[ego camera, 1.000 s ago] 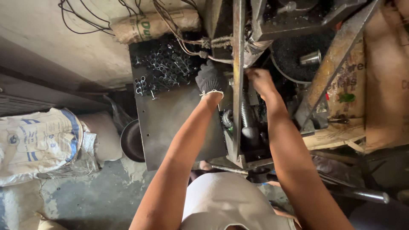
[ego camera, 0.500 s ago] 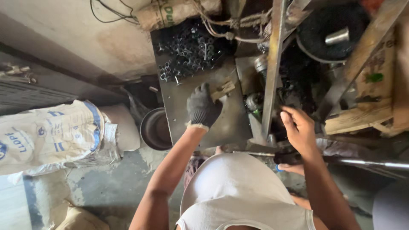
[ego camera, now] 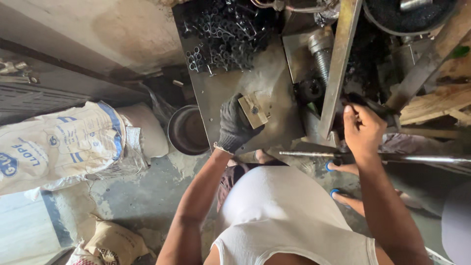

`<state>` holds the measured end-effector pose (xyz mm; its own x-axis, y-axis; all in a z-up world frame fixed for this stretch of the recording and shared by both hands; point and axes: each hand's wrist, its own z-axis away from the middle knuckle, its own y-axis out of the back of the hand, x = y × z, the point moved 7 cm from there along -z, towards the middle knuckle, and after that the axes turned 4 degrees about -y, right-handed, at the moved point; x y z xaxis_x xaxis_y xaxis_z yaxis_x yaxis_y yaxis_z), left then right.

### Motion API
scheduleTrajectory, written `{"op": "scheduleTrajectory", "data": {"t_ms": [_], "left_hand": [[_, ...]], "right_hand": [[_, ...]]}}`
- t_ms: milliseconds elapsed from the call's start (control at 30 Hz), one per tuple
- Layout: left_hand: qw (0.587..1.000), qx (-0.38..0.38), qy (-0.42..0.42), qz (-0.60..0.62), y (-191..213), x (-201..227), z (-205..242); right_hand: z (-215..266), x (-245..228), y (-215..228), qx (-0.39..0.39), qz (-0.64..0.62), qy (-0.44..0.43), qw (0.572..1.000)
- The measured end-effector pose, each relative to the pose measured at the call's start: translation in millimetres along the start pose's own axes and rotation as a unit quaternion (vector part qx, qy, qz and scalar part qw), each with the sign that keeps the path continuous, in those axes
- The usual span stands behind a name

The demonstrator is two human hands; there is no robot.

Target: The person operates a manual press machine to produce small metal parts. They repeatedly pull a lever to activate the press, then remove the finished parts from the mold and place them on a metal tray.

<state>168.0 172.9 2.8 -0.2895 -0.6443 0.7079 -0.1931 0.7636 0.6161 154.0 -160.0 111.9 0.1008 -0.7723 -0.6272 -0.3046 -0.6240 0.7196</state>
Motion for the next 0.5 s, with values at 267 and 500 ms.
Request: {"op": "scheduleTrajectory", "data": {"t_ms": [267,500], "left_hand": [[0.777,0.015,0.308,0.549,-1,15,-24],[0.996,-0.085,-0.041,0.004,59,101,-49]], "right_hand": [[1,-4,3,0.031,-0.028,0.01,0.999],[0,-1,4,0.044,-0.036,0.003,0.998]]}}
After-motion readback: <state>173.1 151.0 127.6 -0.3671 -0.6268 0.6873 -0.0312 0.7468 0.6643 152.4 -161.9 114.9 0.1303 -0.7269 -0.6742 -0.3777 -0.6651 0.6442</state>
